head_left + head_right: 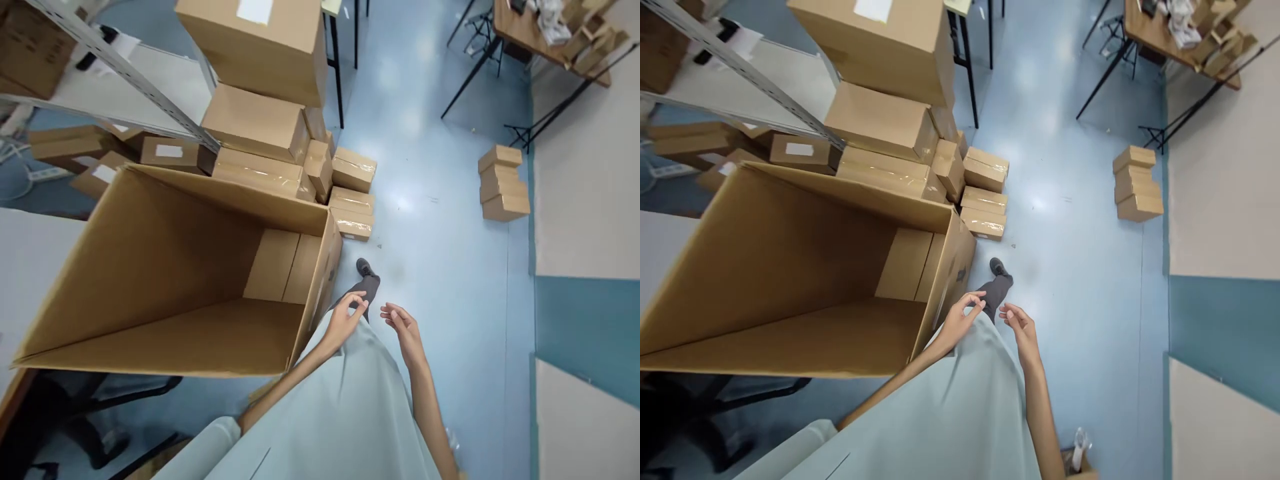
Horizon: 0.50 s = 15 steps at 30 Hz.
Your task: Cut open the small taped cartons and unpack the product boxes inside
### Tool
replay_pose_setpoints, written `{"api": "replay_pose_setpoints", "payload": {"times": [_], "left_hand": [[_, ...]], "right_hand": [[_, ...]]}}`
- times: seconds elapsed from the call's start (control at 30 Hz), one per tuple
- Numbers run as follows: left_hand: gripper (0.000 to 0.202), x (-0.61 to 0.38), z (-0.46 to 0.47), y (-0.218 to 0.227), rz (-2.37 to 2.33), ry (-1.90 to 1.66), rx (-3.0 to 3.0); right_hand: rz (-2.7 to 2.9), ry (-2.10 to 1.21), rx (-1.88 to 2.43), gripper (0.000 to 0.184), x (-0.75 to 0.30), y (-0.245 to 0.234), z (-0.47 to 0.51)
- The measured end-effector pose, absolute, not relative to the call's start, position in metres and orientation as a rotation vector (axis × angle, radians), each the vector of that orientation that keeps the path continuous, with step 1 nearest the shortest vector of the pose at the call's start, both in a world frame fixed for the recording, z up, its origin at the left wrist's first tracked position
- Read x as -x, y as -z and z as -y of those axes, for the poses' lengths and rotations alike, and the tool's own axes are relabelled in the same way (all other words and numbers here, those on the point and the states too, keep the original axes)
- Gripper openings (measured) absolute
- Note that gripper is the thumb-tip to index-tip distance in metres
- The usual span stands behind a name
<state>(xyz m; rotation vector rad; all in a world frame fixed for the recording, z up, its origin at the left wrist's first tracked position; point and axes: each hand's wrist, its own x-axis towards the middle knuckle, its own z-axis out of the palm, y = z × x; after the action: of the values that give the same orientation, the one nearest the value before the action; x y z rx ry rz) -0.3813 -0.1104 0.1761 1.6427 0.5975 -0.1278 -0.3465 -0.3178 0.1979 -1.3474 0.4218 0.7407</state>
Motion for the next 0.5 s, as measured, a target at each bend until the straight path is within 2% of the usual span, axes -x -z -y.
{"api": "replay_pose_setpoints", "payload": {"times": [0.1, 0.27, 0.5], "left_hand": [[0.032, 0.304, 0.107, -0.173, -0.676, 0.024, -1.573], [0.022, 0.187, 0.095, -0.19, -0.685, -0.128, -1.502], [0.011, 0.127, 0.057, -0.195, -0.883, -0.338, -1.382]], "right_hand": [[-0.387, -0.791, 1.388, 0.059, 0.263, -0.204, 0.313], [-0.26, -0.863, 1.458, 0.062, 0.127, -0.218, 0.302], [-0.178, -1.018, 1.564, 0.069, -0.033, -0.192, 0.255]]}}
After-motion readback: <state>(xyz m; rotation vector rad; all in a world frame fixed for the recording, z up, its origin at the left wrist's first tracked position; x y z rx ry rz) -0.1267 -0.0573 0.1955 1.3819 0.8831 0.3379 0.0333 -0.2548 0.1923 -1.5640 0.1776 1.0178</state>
